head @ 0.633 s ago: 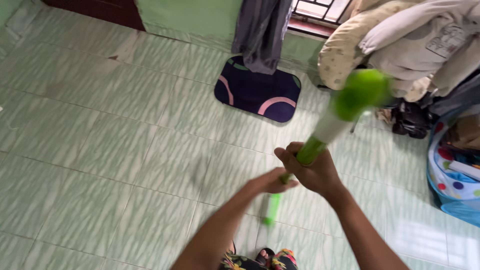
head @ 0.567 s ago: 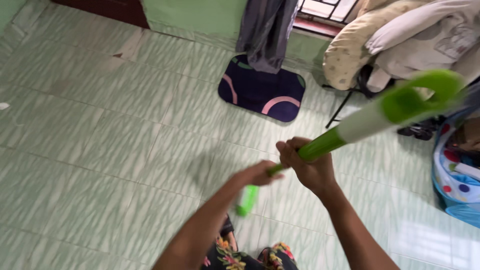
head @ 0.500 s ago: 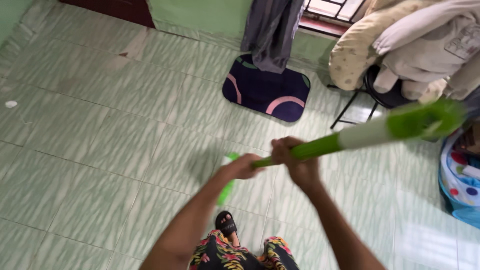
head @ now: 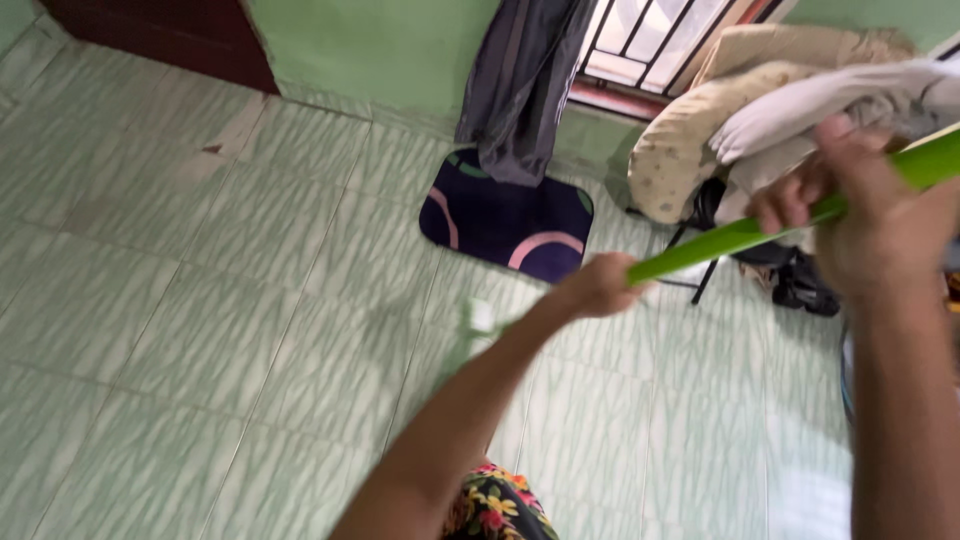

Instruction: The person sweeps the floor with a broom and then opens a wooden door and its metal screen.

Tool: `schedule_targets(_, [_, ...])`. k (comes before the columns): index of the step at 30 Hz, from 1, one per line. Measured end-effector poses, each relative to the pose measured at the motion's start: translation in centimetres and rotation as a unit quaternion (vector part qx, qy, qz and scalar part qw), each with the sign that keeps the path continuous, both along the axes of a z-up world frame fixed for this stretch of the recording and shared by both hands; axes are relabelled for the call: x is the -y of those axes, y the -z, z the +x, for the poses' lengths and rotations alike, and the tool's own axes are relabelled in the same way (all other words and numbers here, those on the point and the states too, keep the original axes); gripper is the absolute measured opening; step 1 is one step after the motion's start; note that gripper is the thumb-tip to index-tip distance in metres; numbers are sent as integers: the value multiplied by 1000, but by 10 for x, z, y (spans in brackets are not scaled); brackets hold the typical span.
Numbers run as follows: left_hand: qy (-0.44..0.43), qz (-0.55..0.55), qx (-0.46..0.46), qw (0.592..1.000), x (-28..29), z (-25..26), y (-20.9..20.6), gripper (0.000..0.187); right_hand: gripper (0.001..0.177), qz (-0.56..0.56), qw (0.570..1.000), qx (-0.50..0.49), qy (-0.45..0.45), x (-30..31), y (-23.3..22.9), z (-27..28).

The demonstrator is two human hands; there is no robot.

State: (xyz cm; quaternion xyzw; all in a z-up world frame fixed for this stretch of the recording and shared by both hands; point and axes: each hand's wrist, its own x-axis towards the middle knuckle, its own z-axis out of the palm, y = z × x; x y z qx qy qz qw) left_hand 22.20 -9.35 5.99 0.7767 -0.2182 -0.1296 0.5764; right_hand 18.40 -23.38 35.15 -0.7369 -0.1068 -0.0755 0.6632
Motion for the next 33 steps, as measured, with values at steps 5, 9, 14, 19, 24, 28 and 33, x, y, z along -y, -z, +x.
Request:
schedule_targets(5, [-18,16,15,1000,35,67,36,42,10,-401,876,254,-86,-55,52,88])
schedule_targets(9, [-35,-137,26,990,-57,69,104,43,32,-253,950,3,-184,-142,128,101])
schedule_targets(14, [-171,62,-90,979,-238,90,148,10,21,174,918,-1,-357,-206,190,149])
schedule_targets(19, [-255,215,31,942,-360,104,184,12,13,23,955,66,-288,-262,242,141])
schedule_targets(24, [-181,60,-107,976,-328,193,47,42,35,-15,981,37,-191,-241,121,268])
schedule_targets(28, [-174,51,129,975,-291,220,-1,36,26,80,935,8,-344,-293,34,306])
schedule_targets(33, [-164,44,-60,984,-345,165,41,42,31,-247,918,-82,-298,-430,87,253])
